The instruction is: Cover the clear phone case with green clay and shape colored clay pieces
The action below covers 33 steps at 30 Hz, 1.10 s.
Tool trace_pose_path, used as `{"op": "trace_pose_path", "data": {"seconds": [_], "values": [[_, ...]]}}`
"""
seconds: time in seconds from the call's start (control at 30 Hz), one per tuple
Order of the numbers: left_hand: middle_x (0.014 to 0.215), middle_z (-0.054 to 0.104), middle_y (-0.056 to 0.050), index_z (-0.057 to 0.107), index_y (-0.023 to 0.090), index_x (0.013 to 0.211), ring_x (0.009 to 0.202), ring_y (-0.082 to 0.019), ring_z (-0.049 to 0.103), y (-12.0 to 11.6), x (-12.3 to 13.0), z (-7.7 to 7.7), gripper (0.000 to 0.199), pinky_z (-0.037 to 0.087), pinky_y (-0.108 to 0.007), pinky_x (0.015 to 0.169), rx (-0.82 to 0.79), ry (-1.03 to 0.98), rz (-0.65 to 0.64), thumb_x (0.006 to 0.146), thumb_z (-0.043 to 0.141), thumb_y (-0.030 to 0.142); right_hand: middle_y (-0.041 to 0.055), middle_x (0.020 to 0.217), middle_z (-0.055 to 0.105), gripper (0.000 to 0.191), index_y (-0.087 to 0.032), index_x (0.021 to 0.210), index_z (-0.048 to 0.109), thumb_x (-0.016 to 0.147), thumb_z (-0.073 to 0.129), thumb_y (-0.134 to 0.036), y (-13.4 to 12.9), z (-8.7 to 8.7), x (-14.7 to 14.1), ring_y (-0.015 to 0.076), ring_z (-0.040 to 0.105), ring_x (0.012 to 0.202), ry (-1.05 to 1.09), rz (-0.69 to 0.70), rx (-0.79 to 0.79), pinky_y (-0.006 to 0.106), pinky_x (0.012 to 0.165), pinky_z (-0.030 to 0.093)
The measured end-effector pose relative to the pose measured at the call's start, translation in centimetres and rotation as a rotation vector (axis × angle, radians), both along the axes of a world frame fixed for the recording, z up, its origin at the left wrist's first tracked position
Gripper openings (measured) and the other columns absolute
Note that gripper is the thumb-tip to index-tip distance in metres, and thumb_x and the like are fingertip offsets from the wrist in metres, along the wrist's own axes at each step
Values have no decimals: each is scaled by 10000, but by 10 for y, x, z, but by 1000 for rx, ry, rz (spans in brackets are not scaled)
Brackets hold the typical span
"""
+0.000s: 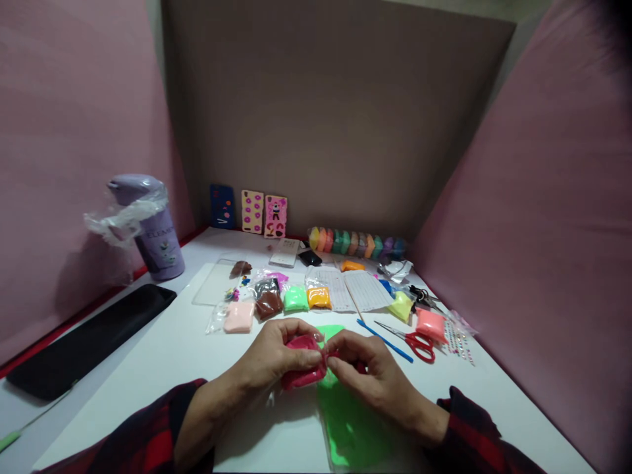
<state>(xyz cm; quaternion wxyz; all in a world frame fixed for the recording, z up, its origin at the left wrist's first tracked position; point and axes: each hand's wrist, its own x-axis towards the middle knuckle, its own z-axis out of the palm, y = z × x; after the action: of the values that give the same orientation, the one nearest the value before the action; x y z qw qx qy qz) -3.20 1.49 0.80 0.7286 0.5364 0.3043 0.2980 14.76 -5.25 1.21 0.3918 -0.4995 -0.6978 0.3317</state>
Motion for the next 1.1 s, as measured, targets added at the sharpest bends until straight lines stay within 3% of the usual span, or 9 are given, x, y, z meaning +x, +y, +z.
{"op": "trace_pose_path", "data": {"seconds": [0.1,0.2,0.37,0.43,0.57,0.73,0.93,1.1], "values": [[705,646,-2,672,133,793,622,-106,569,-1,1,0,305,445,-215,596,25,7,5,554,834,230,-76,490,357,105,-156,829,638,820,546,-207,0,-3,-1,78,299,474,17,19,-4,217,465,247],[677,641,4,666,142,792,580,-100,560,-2,2,0,321,432,-206,549,8,12,66,543,842,245,-69,501,372,126,-156,808,623,816,565,-269,0,0,1,77,321,465,192,-82,-46,204,434,233],[674,662,-21,620,145,765,599,-145,610,-2,3,0,299,447,-243,561,-19,-42,123,568,821,249,-78,502,413,110,-177,821,512,760,562,-254,4,9,2,46,236,397,654,-110,-324,178,383,129],[673,671,-27,582,151,714,601,-155,620,-2,4,1,270,450,-252,566,-3,-57,137,584,806,230,-72,532,442,137,-187,856,487,727,532,-203,6,12,3,42,186,394,761,-98,-444,185,385,97],[668,687,-28,499,170,661,590,-148,620,-4,6,3,264,455,-254,573,-5,-111,169,615,758,168,-59,604,432,236,-197,888,482,658,494,-147,8,15,7,55,221,431,906,-50,-569,196,409,135],[702,689,-29,526,163,722,593,-133,612,-4,5,7,225,454,-231,553,-29,-108,156,620,723,120,-18,724,484,248,-190,857,508,620,472,-127,7,17,10,58,275,469,948,73,-617,200,422,140],[704,643,-8,596,150,790,582,-116,590,-2,4,7,206,436,-209,527,-67,-85,164,616,696,106,2,708,466,14,-157,641,486,633,478,-165,7,16,7,69,338,496,872,70,-595,198,416,155],[695,629,-5,588,160,733,593,-124,584,-1,4,7,169,434,-222,544,-54,-75,184,610,695,117,-22,615,420,110,-157,704,523,703,545,-265,7,19,6,82,326,511,792,103,-604,207,468,219]]}}
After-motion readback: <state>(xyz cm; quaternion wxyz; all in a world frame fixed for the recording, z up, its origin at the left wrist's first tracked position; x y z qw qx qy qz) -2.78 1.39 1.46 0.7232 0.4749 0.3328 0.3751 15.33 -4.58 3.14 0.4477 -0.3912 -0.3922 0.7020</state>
